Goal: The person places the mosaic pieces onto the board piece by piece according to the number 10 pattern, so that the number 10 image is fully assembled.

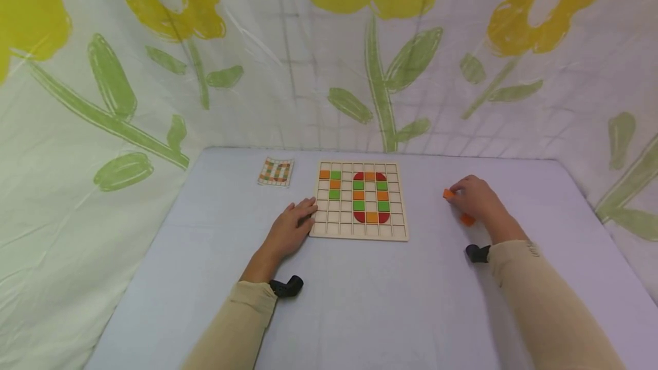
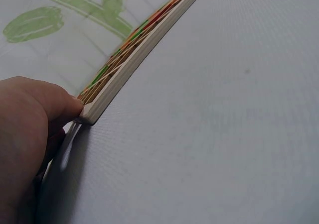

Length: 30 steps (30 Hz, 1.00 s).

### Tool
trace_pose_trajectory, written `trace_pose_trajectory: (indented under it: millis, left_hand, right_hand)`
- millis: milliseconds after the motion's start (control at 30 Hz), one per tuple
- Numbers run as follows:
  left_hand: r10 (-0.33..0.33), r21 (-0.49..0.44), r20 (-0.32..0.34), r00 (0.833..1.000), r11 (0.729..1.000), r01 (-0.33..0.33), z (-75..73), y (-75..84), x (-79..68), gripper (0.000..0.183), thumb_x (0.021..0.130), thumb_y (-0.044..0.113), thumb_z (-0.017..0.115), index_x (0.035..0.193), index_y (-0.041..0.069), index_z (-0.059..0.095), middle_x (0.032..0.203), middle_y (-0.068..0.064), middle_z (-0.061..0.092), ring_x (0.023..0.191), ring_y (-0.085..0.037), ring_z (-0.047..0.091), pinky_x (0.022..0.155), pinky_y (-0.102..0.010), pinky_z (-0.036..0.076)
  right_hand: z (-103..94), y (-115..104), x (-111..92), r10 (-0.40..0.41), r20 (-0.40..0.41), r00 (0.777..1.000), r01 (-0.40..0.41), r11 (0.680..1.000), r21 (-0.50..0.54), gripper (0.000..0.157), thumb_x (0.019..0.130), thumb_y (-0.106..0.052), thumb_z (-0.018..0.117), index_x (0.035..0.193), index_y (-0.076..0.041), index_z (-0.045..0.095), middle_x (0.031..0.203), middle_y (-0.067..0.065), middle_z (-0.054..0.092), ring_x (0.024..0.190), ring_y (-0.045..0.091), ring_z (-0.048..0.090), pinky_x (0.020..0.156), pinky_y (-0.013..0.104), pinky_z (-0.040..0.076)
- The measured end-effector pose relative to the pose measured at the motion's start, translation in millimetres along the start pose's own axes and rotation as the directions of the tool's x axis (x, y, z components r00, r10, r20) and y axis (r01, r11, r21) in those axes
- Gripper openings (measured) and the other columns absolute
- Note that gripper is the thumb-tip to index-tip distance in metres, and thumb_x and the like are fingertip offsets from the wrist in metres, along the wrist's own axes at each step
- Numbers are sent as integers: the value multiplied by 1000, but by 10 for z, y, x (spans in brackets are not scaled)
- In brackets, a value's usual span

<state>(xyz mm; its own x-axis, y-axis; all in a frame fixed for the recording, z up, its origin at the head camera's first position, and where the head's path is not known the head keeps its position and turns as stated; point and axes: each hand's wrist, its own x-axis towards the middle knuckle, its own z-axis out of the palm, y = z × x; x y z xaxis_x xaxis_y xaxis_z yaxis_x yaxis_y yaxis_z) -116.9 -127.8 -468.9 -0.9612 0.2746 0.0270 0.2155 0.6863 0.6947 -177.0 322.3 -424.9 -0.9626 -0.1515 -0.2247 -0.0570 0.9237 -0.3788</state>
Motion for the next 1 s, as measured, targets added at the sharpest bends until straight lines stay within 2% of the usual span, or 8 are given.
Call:
trace_pose_trajectory:
  millis: [133, 300, 467, 600, 700, 800, 900, 1000]
  left_hand:
    - [-15, -5, 5, 1000, 1000, 15, -6, -7, 6, 39, 100, 21, 55, 138, 12, 58, 153, 4, 44, 145, -15, 36, 125, -36, 18]
    - [-22, -28, 9, 1000, 999, 23, 9, -16, 4, 39, 101, 22, 55, 138, 12, 58, 153, 5, 43, 145, -14, 35, 125, -35, 17]
    - [-19, -21, 2, 1000, 1000, 19, 16, -21, 5, 39, 101, 23, 55, 139, 13, 58, 153, 6, 43, 145, -14, 35, 125, -34, 17]
    - [-19, -23, -4, 1000, 1000, 19, 16, -19, 4, 39, 101, 23, 55, 139, 13, 58, 153, 6, 44, 145, -13, 35, 125, -34, 17]
    - [-29, -28, 1, 1000, 999, 29, 8, -6, -2, 39, 101, 23, 55, 139, 14, 57, 153, 6, 43, 145, -13, 35, 125, -35, 17]
    - [-37, -35, 6, 999, 999, 37, 0, 13, -7, 39, 101, 23, 55, 139, 14, 57, 153, 7, 43, 145, -13, 35, 125, -35, 17]
    - [-35, -31, 4, 999, 999, 35, -2, 22, -10, 39, 101, 23, 56, 139, 15, 58, 153, 7, 43, 145, -12, 35, 125, -34, 17]
    - [-26, -15, -1, 1000, 1000, 26, 10, 7, -3, 39, 101, 24, 56, 139, 15, 58, 153, 7, 43, 145, -12, 35, 125, -34, 17]
  right_hand:
    - [71, -195, 91, -26, -26, 999, 25, 999, -27, 45, 97, -30, 61, 123, 6, 62, 128, 31, 51, 119, 50, 45, 98, 65, 42]
    - [159, -721, 200, -106, -48, 993, 104, 994, -40, 38, 97, -27, 62, 122, 1, 66, 127, 24, 55, 120, 45, 48, 101, 63, 42]
    - [362, -1268, 216, -231, -93, 968, 229, 973, -38, 35, 95, -29, 66, 117, -3, 71, 119, 18, 61, 114, 38, 54, 97, 60, 46]
    - [580, -1625, 195, -295, -126, 947, 299, 954, 12, 34, 93, -30, 68, 115, -5, 72, 111, 13, 66, 106, 32, 59, 90, 54, 52]
    - [728, -1842, 197, -311, -119, 943, 316, 948, 25, 32, 93, -30, 68, 115, -7, 73, 112, 11, 68, 105, 29, 61, 89, 48, 55]
    - [835, -2009, 212, -324, -108, 940, 325, 946, -6, 34, 93, -32, 68, 117, -8, 72, 116, 12, 68, 108, 30, 62, 90, 47, 55]
    - [904, -2114, 231, -324, -125, 938, 319, 946, -60, 33, 93, -33, 68, 116, -10, 73, 116, 11, 68, 107, 30, 62, 88, 48, 55]
    - [935, -2184, 247, -297, -133, 945, 288, 954, -85, 31, 92, -33, 69, 114, -11, 74, 113, 9, 69, 104, 28, 63, 87, 51, 55]
